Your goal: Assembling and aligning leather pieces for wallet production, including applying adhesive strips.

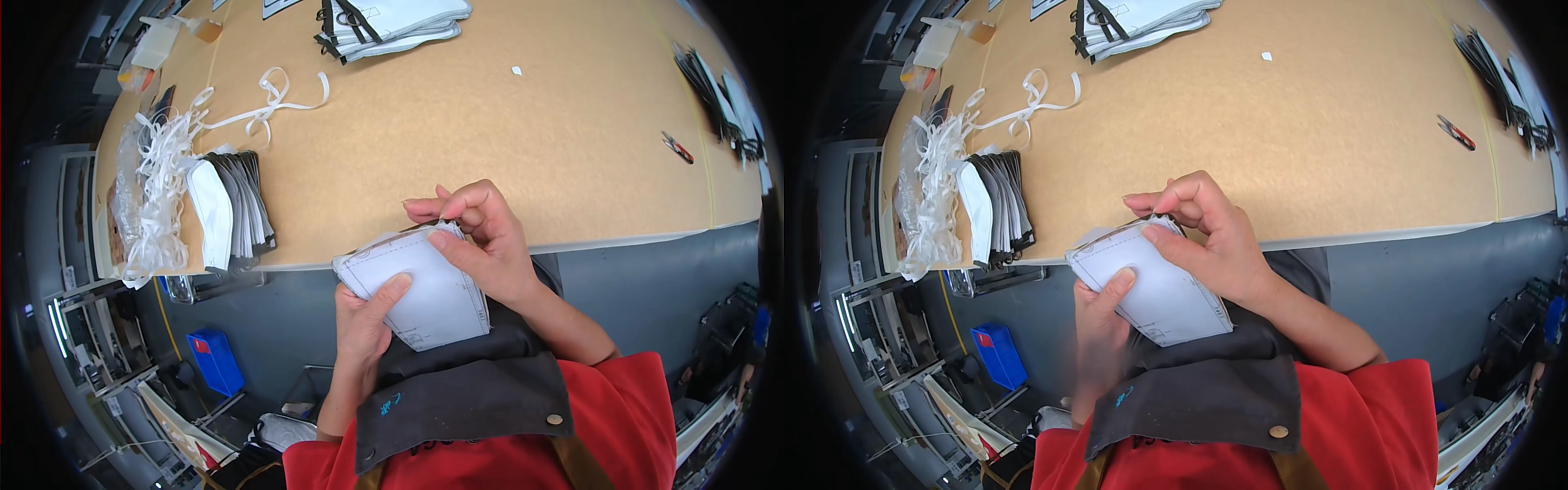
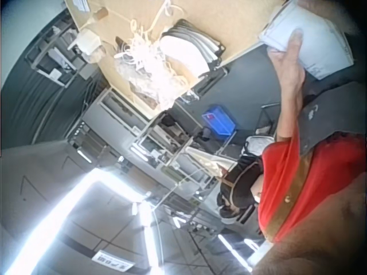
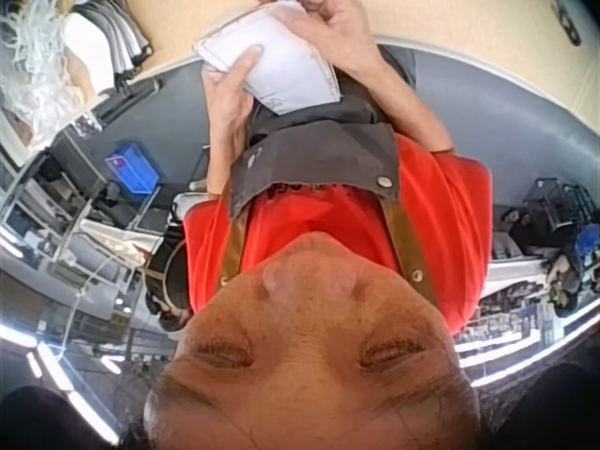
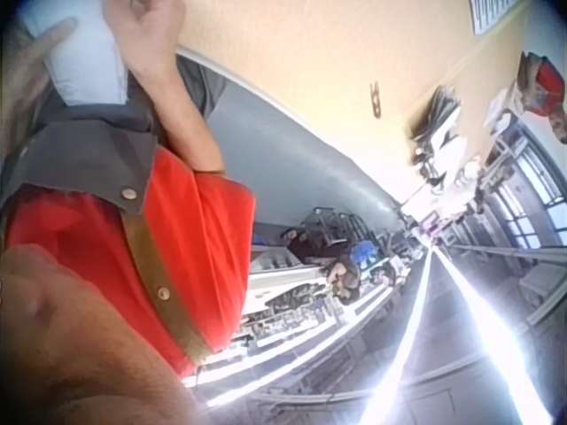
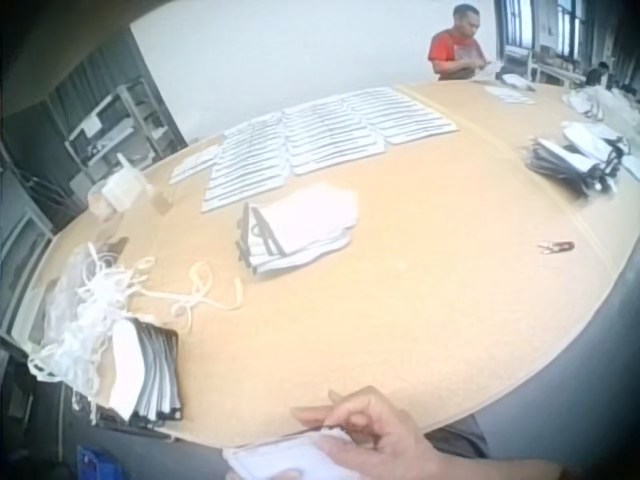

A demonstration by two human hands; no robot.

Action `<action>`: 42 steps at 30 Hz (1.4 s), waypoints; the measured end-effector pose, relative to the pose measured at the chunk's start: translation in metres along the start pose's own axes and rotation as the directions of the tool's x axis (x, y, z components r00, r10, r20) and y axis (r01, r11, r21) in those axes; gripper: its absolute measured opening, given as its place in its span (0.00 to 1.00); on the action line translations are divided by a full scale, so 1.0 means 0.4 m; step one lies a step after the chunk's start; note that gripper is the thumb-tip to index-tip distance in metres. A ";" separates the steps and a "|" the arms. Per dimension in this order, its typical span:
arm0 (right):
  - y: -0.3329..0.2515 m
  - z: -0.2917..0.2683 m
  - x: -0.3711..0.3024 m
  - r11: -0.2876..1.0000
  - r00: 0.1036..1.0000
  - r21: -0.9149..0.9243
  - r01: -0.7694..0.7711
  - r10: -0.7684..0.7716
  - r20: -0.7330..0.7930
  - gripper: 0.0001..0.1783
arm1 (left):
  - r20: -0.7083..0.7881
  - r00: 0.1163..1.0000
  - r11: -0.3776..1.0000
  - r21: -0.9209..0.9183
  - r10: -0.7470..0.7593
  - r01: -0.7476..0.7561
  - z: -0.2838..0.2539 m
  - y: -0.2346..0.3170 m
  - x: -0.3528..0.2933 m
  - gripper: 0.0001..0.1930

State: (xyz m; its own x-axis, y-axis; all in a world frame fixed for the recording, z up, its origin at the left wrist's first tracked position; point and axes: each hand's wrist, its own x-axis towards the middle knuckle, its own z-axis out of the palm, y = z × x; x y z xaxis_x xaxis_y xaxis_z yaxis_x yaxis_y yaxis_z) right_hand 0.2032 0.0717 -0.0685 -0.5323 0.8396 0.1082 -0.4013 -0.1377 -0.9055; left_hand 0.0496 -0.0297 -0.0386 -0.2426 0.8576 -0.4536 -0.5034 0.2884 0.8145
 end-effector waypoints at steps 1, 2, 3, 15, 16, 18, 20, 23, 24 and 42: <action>0.002 -0.005 -0.001 0.998 1.000 -0.053 0.027 -0.027 0.004 0.13 | 0.010 1.000 0.999 0.037 -0.007 0.007 0.001 0.002 -0.003 0.22; 0.006 -0.012 -0.002 0.993 0.998 -0.105 0.055 -0.054 0.010 0.12 | 0.020 1.000 0.999 0.044 -0.005 0.004 0.000 0.002 -0.004 0.22; 0.009 -0.015 -0.003 0.984 0.997 -0.157 0.082 -0.080 0.017 0.12 | 0.031 1.000 0.999 0.050 -0.003 0.001 0.000 0.001 -0.005 0.22; 0.008 -0.056 -0.009 0.737 0.933 -0.576 0.355 -0.316 0.171 0.14 | 0.015 1.000 1.000 0.031 0.005 -0.005 -0.004 -0.015 -0.007 0.21; 0.008 -0.043 -0.014 0.884 0.966 -0.391 0.257 -0.251 0.067 0.16 | 0.008 1.000 0.999 0.028 0.016 -0.017 -0.004 -0.015 -0.007 0.21; 0.006 0.006 -0.030 0.997 0.997 0.062 0.049 -0.045 -0.055 0.21 | 0.002 1.000 0.999 -0.038 0.018 -0.018 0.004 -0.001 -0.007 0.21; -0.013 0.022 -0.046 0.988 0.988 0.104 -0.114 0.123 -0.088 0.23 | -0.013 1.000 0.996 -0.084 0.012 -0.013 0.008 0.005 -0.003 0.20; 0.003 0.002 -0.099 0.933 0.938 0.124 -0.339 0.346 -0.039 0.28 | -0.008 0.999 0.994 -0.103 -0.033 0.032 0.004 -0.017 0.009 0.22; 0.008 -0.005 -0.112 0.905 0.910 0.110 -0.410 0.414 -0.018 0.29 | 0.013 0.999 0.997 -0.061 0.048 -0.047 0.006 -0.022 0.008 0.23; 0.010 0.045 -0.140 0.950 0.931 0.073 -0.305 0.313 -0.189 0.27 | 0.077 0.769 0.588 0.598 0.635 -0.545 0.023 -0.039 0.009 0.23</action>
State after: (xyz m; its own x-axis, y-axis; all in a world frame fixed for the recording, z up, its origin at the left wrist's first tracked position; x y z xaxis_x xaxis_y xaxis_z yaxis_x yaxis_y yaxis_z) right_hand 0.2181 0.0148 -0.0709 -0.4805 0.8374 -0.2605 -0.2731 -0.4252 -0.8629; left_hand 0.0644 -0.0272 -0.0495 -0.4425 0.8750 0.1961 0.3320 -0.0433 0.9423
